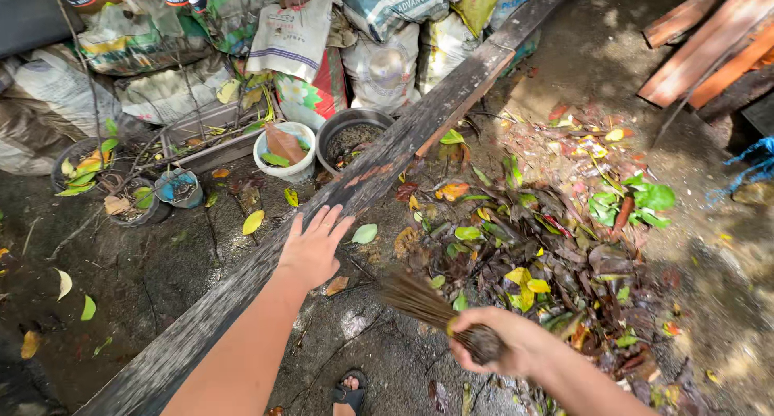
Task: The person sweeps fallen leaves and debris across the outdoor ground using a handheld broom.
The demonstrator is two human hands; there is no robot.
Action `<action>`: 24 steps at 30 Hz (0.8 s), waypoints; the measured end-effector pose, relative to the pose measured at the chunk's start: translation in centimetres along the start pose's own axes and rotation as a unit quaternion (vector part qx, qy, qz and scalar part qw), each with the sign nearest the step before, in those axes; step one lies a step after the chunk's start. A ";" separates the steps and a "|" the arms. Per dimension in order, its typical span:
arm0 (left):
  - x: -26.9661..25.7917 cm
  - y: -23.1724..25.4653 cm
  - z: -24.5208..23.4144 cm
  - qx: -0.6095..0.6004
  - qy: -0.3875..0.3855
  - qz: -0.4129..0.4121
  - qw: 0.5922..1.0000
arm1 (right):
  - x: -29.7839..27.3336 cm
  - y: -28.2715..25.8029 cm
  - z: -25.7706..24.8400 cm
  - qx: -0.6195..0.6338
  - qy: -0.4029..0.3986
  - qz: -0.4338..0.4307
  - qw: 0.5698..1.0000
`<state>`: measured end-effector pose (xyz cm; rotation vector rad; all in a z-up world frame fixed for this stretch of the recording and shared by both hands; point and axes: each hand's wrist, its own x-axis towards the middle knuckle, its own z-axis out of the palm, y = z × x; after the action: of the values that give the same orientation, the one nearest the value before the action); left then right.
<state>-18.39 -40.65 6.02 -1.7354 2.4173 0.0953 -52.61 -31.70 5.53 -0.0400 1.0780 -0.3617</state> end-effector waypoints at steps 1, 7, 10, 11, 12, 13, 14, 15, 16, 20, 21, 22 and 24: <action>0.1 0.1 0.0 0.000 -0.001 0.003 1.000 | 1.8 0.2 0.3 0.020 0.008 0.019 1.000; 0.6 -1.7 -0.6 0.005 0.032 0.079 0.996 | 7.0 0.5 -6.6 0.037 0.124 -0.046 0.991; 1.0 -3.5 -1.1 0.015 0.021 0.050 0.998 | 3.3 -1.8 -10.9 0.071 0.169 -0.103 0.978; 1.1 -3.9 -1.1 0.010 0.003 0.041 0.999 | 1.8 -2.2 -11.2 0.065 0.193 -0.118 0.972; 1.1 -4.2 -0.9 0.004 -0.016 0.032 0.999 | 1.0 -2.3 -10.6 0.065 0.195 -0.121 0.971; 1.1 -4.5 -0.7 0.003 -0.016 0.033 0.999 | 0.0 -2.0 -9.5 0.056 0.229 -0.140 0.962; 1.3 -4.6 -0.4 -0.001 -0.013 0.031 0.999 | -1.2 -1.5 -8.1 0.046 0.262 -0.158 0.951; 1.5 -4.7 -0.1 -0.006 -0.008 0.027 1.000 | -2.2 -0.9 -6.3 0.046 0.264 -0.159 0.950; 1.8 -5.0 0.1 -0.008 -0.007 0.028 1.000 | -2.8 0.0 -4.1 0.052 0.218 -0.141 0.964; 2.3 -5.1 0.8 -0.011 -0.003 0.039 0.999 | -3.2 3.3 3.5 0.067 0.073 -0.094 0.991; 2.4 -5.0 0.8 -0.018 -0.004 0.038 0.999 | -2.2 3.7 4.9 0.079 0.048 -0.063 0.994; 2.5 -4.7 0.8 -0.016 -0.005 0.039 0.999 | -1.0 4.0 5.9 0.090 0.024 -0.032 0.995; 2.6 -4.6 0.5 -0.010 0.009 0.059 0.998 | 3.0 4.5 7.4 0.097 -0.060 0.037 0.993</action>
<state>-14.79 -44.50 5.30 -1.6078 2.5383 0.1183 -43.69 -29.46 5.58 0.1497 0.9192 -0.3921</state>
